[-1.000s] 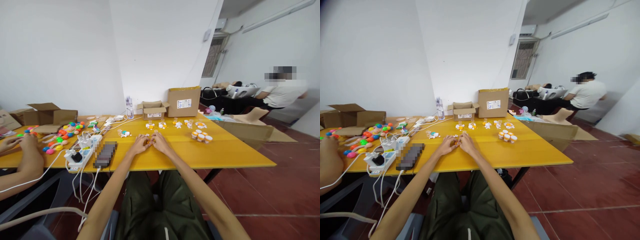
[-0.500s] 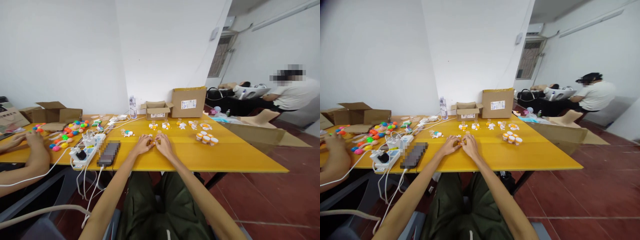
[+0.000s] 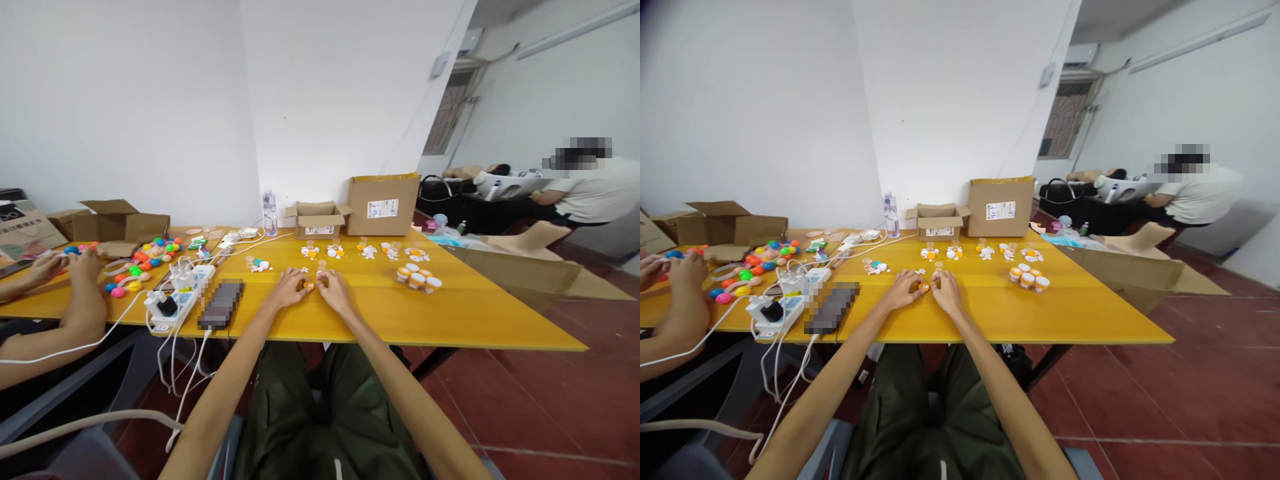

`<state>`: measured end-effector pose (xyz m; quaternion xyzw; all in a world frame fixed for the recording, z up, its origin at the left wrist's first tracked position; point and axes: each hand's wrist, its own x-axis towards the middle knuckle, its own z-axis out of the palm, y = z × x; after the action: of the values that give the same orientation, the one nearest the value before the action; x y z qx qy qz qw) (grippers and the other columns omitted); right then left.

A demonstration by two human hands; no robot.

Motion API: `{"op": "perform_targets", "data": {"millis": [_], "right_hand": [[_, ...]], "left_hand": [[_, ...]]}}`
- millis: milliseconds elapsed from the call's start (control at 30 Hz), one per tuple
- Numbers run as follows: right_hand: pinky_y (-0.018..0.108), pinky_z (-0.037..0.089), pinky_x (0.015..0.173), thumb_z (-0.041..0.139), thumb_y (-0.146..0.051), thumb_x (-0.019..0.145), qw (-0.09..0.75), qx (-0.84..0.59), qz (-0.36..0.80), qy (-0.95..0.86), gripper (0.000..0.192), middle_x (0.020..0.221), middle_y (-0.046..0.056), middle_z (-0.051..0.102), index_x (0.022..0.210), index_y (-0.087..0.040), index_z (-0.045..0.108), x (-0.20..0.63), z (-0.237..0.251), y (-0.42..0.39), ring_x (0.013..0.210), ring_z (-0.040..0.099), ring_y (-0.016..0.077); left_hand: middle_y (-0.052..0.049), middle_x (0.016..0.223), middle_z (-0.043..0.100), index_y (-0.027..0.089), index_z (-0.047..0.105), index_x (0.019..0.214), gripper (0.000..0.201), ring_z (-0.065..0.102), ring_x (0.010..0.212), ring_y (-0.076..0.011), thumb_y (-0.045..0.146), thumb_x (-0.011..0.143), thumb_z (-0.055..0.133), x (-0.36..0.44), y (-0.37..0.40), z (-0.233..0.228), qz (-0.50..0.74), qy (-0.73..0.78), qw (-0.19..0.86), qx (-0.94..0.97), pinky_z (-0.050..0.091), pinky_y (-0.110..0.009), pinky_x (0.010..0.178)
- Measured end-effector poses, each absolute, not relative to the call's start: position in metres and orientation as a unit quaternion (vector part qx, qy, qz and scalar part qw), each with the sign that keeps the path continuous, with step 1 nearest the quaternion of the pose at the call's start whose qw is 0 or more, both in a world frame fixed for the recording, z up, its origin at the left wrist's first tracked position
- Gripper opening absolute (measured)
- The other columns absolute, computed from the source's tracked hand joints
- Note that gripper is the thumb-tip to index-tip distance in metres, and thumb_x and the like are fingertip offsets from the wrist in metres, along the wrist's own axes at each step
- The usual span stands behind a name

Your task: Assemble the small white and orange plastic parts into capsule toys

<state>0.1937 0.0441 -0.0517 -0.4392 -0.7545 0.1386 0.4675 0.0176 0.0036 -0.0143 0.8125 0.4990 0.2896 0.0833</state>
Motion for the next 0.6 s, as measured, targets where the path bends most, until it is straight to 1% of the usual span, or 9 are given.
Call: {"op": "perform_targets", "data": {"millis": [267,367,467,600], "right_hand": [[0.038,0.049,0.091,0.054,-0.008,0.074,0.475,-0.439,0.140,-0.749,0.019,0.091,0.003,0.069,0.079,-0.025,0.060,0.1932,-0.0516,0.0446,0.096,0.063,0.0230],[0.037,0.049,0.090,0.052,-0.007,0.074,0.472,-0.442,0.137,-0.750,0.021,0.090,0.003,0.068,0.079,-0.025,0.060,0.1927,-0.0511,0.0433,0.094,0.062,0.0226],[0.036,0.048,0.090,0.053,-0.006,0.074,0.460,-0.442,0.135,-0.758,0.021,0.091,0.003,0.067,0.078,-0.025,0.060,0.1923,-0.0485,0.0406,0.094,0.061,0.0228],[0.038,0.047,0.093,0.054,-0.007,0.077,0.454,-0.422,0.129,-0.774,0.020,0.096,0.004,0.066,0.078,-0.025,0.061,0.1913,-0.0445,0.0367,0.099,0.060,0.0236]], "left_hand": [[-0.006,0.106,0.068,0.025,0.069,0.098,0.012,0.056,0.108,-0.0262,0.030,0.088,0.064,0.0181,0.0035,-0.0116,0.309,0.497,0.090,0.806,0.044,-0.043,0.098],[-0.005,0.104,0.070,0.023,0.069,0.100,0.018,0.058,0.107,-0.0255,0.019,0.083,0.064,0.0179,0.0052,-0.0104,0.336,0.511,0.089,0.787,0.045,-0.042,0.099],[-0.004,0.098,0.070,0.022,0.068,0.096,0.025,0.060,0.104,-0.0243,0.007,0.078,0.060,0.0161,0.0082,-0.0095,0.381,0.537,0.073,0.750,0.046,-0.040,0.098],[-0.005,0.093,0.071,0.021,0.067,0.087,0.022,0.063,0.099,-0.0232,0.005,0.078,0.056,0.0088,0.0119,-0.0094,0.432,0.589,0.043,0.682,0.049,-0.038,0.094]]}}
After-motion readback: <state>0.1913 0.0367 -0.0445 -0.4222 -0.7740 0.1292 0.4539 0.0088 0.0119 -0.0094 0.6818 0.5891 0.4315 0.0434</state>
